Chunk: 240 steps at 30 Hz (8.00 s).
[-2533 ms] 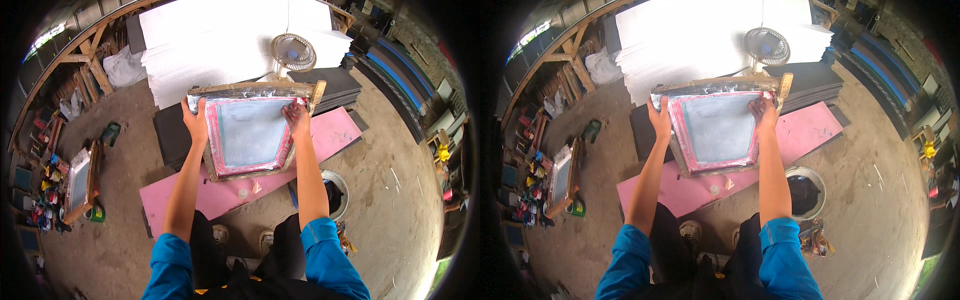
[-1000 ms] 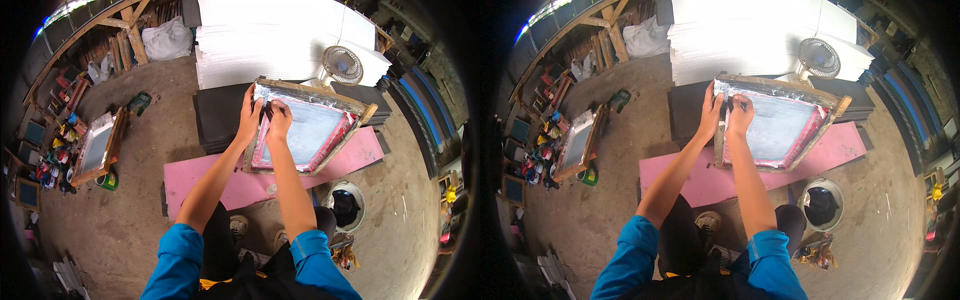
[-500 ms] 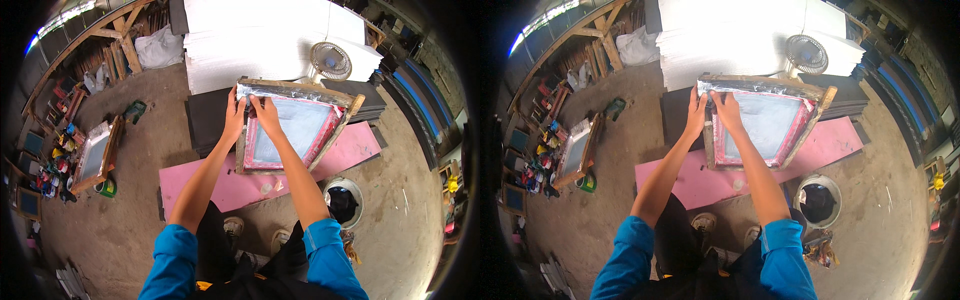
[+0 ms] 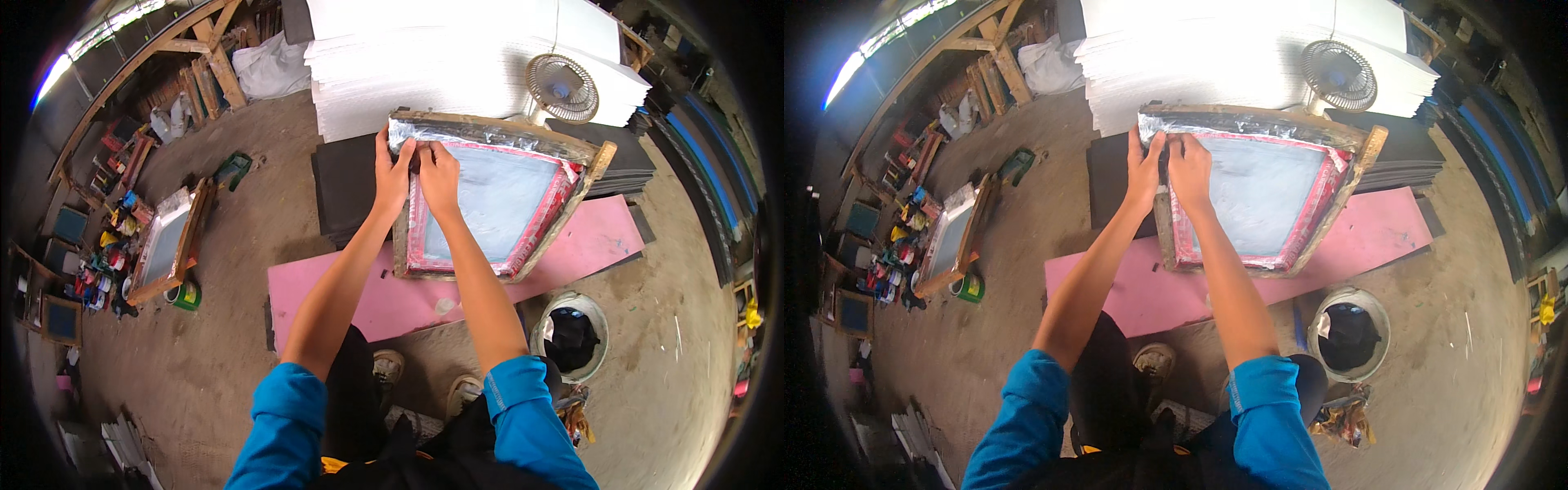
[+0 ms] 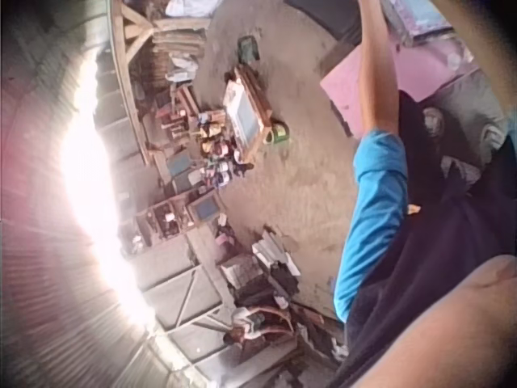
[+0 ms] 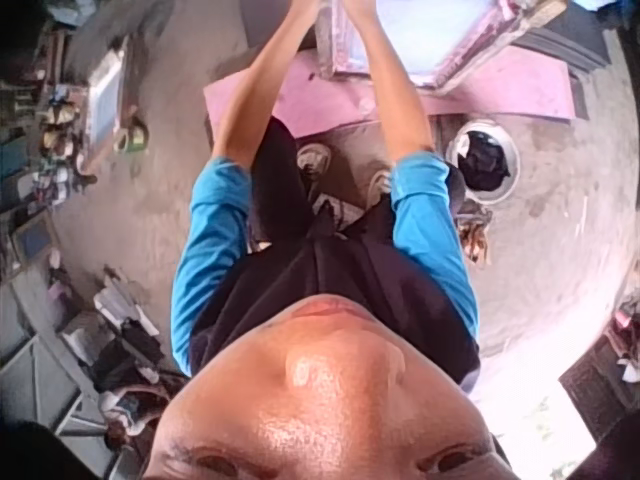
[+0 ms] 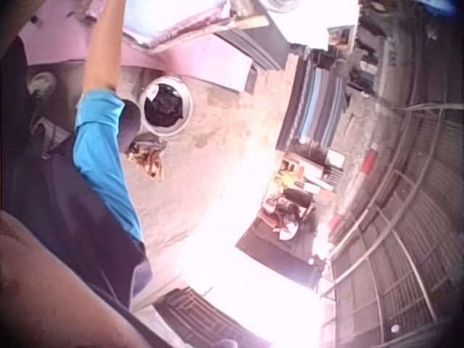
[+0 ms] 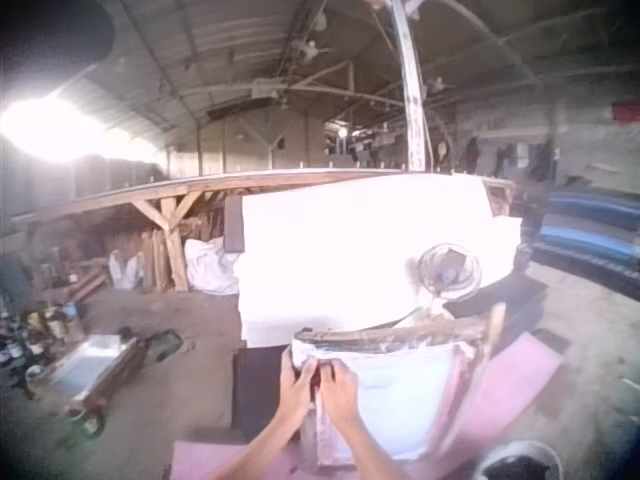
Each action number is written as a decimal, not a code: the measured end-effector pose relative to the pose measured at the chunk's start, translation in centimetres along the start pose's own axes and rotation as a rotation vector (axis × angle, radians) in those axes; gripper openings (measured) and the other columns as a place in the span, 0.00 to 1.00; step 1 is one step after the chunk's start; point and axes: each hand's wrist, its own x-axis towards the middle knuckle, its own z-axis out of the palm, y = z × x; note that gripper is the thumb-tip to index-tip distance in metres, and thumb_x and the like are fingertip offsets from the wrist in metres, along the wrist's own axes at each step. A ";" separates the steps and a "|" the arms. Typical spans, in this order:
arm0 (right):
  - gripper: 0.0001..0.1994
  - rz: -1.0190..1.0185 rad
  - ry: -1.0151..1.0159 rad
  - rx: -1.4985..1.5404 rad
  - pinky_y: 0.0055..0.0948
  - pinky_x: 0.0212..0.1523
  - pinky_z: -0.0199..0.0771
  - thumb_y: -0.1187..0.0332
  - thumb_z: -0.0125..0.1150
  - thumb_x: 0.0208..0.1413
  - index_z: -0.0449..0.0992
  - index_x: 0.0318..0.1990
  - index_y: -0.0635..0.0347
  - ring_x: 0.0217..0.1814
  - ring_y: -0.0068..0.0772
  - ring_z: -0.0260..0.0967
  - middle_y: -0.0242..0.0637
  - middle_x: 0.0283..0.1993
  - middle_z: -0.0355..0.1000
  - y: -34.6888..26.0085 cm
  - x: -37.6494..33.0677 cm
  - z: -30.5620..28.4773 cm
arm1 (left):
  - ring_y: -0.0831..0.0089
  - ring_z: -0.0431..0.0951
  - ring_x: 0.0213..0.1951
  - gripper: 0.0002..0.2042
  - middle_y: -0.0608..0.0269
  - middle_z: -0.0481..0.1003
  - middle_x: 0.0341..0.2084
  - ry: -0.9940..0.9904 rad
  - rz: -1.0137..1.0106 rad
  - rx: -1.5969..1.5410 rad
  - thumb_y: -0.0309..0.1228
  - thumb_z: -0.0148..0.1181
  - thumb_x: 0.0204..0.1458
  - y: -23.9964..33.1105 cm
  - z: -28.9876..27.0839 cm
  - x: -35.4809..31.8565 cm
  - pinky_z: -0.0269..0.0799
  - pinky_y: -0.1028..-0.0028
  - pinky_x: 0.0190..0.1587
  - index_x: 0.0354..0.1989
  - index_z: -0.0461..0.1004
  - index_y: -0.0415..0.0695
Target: The person carries a screen printing frame to a workbench, then repeatedly wipes the mesh surface with a cloth and a small bottle, focusing on the same frame throughout the clip. The person also removes a plastic film from the frame edges and dips the cloth into a bucket of dark liquid during the cleaning.
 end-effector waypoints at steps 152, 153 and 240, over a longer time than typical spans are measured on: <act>0.19 0.343 0.225 -0.224 0.39 0.33 0.66 0.61 0.42 0.63 0.74 0.42 0.69 0.28 0.50 0.69 0.55 0.28 0.71 3.5 -2.3 -9.1 | 0.71 0.70 0.13 0.42 0.65 0.66 0.05 -0.448 0.295 1.585 0.78 0.46 0.28 2.0 10.0 8.1 0.63 0.71 0.19 0.08 0.71 0.42; 0.19 0.334 0.250 -0.184 0.39 0.32 0.65 0.60 0.42 0.63 0.74 0.42 0.70 0.27 0.48 0.68 0.55 0.27 0.70 3.6 -2.4 -9.1 | 0.70 0.70 0.13 0.42 0.65 0.66 0.05 -0.457 0.284 1.590 0.78 0.45 0.29 2.1 10.0 8.1 0.63 0.70 0.20 0.08 0.71 0.42; 0.22 0.277 0.253 -0.242 0.41 0.26 0.57 0.55 0.43 0.63 0.70 0.37 0.70 0.21 0.38 0.53 0.51 0.19 0.57 10.9 -8.9 -20.4 | 0.66 0.79 0.26 0.38 0.62 0.76 0.18 -0.663 0.239 1.455 0.74 0.52 0.30 0.2 20.6 6.5 0.72 0.69 0.27 0.25 0.78 0.45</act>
